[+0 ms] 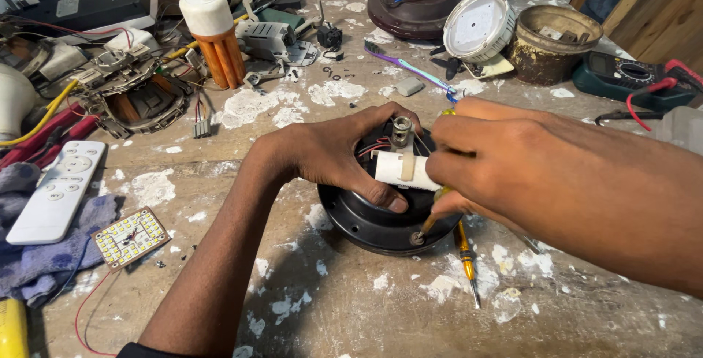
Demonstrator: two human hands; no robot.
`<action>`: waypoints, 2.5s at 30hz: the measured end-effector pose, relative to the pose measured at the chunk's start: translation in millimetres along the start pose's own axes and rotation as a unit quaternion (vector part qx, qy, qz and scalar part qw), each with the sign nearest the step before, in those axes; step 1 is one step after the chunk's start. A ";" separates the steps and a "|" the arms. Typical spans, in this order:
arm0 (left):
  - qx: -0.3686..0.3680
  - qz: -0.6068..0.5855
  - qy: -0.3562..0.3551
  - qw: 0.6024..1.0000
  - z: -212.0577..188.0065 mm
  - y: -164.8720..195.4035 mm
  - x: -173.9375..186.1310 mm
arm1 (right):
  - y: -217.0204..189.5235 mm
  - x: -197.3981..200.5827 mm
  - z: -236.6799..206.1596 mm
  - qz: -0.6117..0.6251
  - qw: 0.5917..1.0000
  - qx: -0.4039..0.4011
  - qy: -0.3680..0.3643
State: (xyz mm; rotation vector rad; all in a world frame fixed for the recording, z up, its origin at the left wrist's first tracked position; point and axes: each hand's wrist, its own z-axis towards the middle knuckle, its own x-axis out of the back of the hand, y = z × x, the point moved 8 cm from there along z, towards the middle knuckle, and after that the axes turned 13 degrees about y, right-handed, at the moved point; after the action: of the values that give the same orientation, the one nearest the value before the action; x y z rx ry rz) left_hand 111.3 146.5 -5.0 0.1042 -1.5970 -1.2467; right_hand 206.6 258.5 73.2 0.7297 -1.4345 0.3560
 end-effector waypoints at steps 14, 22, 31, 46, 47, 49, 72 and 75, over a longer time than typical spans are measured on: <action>-0.030 0.020 0.001 0.999 2.0 -4.8 1.0 | -7.2 6.7 -4.9 0.284 0.937 0.033 0.201; 0.002 0.006 0.003 1.000 0.2 -0.8 0.5 | 19.7 3.4 -12.9 0.331 0.917 -0.053 0.216; -0.005 -0.004 0.005 1.000 -1.4 -0.8 1.1 | 20.6 6.0 -17.6 0.326 0.916 -0.050 0.226; 0.003 0.010 0.007 1.000 -2.0 -0.1 2.6 | 39.2 6.2 -30.3 0.479 0.845 -0.022 0.237; 0.009 0.008 0.006 1.000 -1.9 -0.5 2.4 | 42.8 6.4 -32.8 0.471 0.845 -0.030 0.252; 0.015 0.009 0.006 1.000 -2.1 -1.2 1.8 | 50.6 3.5 -39.1 0.402 0.870 -0.072 0.277; 0.014 -0.013 0.014 1.000 -1.9 -2.5 2.0 | -9.1 -61.1 -11.2 0.249 0.957 -0.074 0.128; 0.022 -0.005 0.012 1.000 -0.6 -4.3 1.6 | -12.7 -62.0 -14.2 0.266 0.952 -0.064 0.136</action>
State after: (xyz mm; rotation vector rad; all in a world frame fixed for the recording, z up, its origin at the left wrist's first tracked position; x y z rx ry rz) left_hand 109.0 143.2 -7.3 0.1540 -1.6061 -1.2138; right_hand 217.1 270.7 10.4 0.1666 -1.3583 0.7425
